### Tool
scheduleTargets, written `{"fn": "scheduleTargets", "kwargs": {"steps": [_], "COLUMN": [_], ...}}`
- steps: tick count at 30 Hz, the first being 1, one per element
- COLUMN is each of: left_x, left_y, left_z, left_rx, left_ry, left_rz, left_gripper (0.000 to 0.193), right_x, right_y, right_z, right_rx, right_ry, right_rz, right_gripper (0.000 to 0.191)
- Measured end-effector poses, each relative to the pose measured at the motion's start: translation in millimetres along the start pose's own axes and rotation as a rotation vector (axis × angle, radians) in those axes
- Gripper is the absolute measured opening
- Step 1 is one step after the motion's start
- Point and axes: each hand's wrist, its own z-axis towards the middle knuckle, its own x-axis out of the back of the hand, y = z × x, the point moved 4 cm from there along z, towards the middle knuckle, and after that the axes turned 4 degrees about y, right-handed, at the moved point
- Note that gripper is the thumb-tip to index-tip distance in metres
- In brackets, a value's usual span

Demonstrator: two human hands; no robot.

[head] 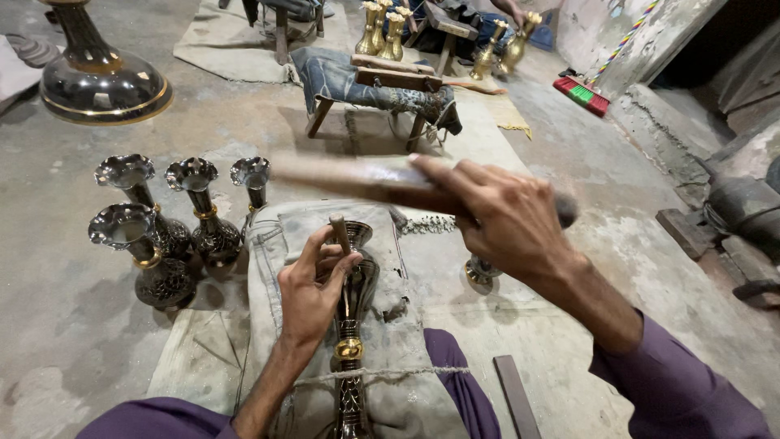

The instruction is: The person sits on the workshop floor holding a small steel punch against the neck of a brass vase and strikes the punch with a wooden mallet, working repeated blows around the vase's surface to shape and decorate it. Finished and in-progress vases sit on the cloth beside them.

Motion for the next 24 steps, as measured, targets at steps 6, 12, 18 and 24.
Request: {"fn": "scheduleTargets", "kwargs": {"steps": [6, 12, 18, 24], "left_x": [-0.1, 3.1, -3.1, -4.0], "left_y": [6.4, 13.2, 10.8, 8.8], "left_z": [2.5, 12.6, 23.7, 29.8], "left_rx": [-0.094, -0.021, 0.016, -0.055], "left_ry": [-0.035, -0.134, -0.29, -0.359], "left_rz": [0.042, 0.05, 0.126, 0.079], "left_gripper": [0.043, 0.039, 0.049, 0.051], "right_x": [-8.8, -12.2, -19.8, -44.5], "right_y": [9.7, 14.7, 20.1, 32.0], "right_z": [-18.2, -34.7, -54.3, -79.1], "right_rx": [-0.094, -0.192, -0.451, -0.628], "right_ry": [-0.173, -0.244, -0.067, -0.027], "right_rz": [-0.175, -0.11, 0.305, 0.408], "right_gripper": [0.056, 0.071, 0.075, 0.07]}}
